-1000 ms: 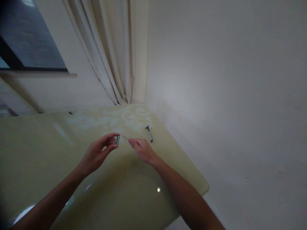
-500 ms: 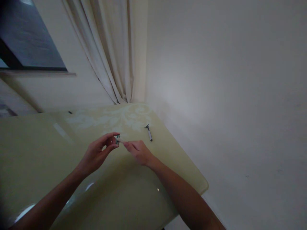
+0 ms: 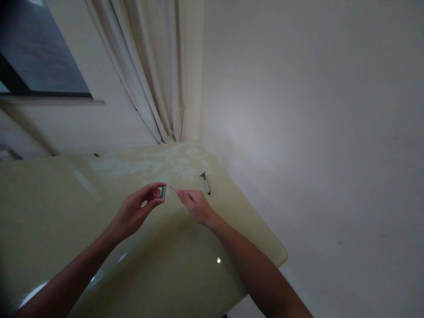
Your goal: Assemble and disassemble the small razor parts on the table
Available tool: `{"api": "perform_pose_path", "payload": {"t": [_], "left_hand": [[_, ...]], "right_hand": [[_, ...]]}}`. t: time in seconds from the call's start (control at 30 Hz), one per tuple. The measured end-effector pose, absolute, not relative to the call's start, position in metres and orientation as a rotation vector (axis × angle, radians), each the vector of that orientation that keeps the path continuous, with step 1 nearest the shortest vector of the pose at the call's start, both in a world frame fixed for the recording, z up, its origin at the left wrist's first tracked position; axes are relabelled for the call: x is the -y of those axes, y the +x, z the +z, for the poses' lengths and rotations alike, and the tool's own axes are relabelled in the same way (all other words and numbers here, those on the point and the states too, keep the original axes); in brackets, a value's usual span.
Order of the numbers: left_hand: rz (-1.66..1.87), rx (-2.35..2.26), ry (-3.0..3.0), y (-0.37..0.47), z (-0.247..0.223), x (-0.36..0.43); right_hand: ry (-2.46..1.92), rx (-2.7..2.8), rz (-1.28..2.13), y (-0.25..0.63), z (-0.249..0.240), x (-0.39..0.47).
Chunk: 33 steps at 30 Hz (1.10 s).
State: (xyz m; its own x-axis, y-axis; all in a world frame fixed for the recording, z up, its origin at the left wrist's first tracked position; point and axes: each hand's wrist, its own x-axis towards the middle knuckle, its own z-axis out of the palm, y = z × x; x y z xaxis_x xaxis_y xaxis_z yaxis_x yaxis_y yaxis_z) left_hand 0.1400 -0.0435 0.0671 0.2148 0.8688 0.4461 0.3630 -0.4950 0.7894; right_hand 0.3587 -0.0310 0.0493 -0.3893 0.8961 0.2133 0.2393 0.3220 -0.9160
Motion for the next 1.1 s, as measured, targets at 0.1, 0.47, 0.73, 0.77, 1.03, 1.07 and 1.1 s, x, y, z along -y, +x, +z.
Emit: {"api": "perform_pose_path", "payload": {"t": [0.1, 0.47, 0.73, 0.77, 1.03, 1.07, 1.1], "left_hand": [[1.262, -1.124, 1.977, 0.1403, 0.0688, 0.0441], [1.267, -1.129, 1.962, 0.1412, 0.0692, 0.0450], [1.254, -1.106, 2.036, 0.1416, 0.0743, 0.0474], [1.264, -1.105, 2.041, 0.1417, 0.0746, 0.0476], [1.198, -1.100, 2.038, 0.1406, 0.0681, 0.0465], [1.208, -1.104, 2.040, 0.1401, 0.0676, 0.0462], [1.222, -1.109, 2.041, 0.1397, 0.0675, 0.0459]], "right_hand": [[-0.942, 1.907, 1.141, 0.3569, 0.0504, 0.0332], [-1.000, 1.876, 1.054, 0.3576, 0.0470, 0.0305], [-0.991, 1.829, 1.143, 0.3581, 0.0505, 0.0298], [-1.018, 1.829, 1.105, 0.3581, 0.0511, 0.0298], [-0.975, 1.914, 1.035, 0.3586, 0.0506, 0.0299], [-1.004, 1.906, 1.010, 0.3589, 0.0501, 0.0293], [-1.042, 1.885, 0.977, 0.3594, 0.0498, 0.0288]]}}
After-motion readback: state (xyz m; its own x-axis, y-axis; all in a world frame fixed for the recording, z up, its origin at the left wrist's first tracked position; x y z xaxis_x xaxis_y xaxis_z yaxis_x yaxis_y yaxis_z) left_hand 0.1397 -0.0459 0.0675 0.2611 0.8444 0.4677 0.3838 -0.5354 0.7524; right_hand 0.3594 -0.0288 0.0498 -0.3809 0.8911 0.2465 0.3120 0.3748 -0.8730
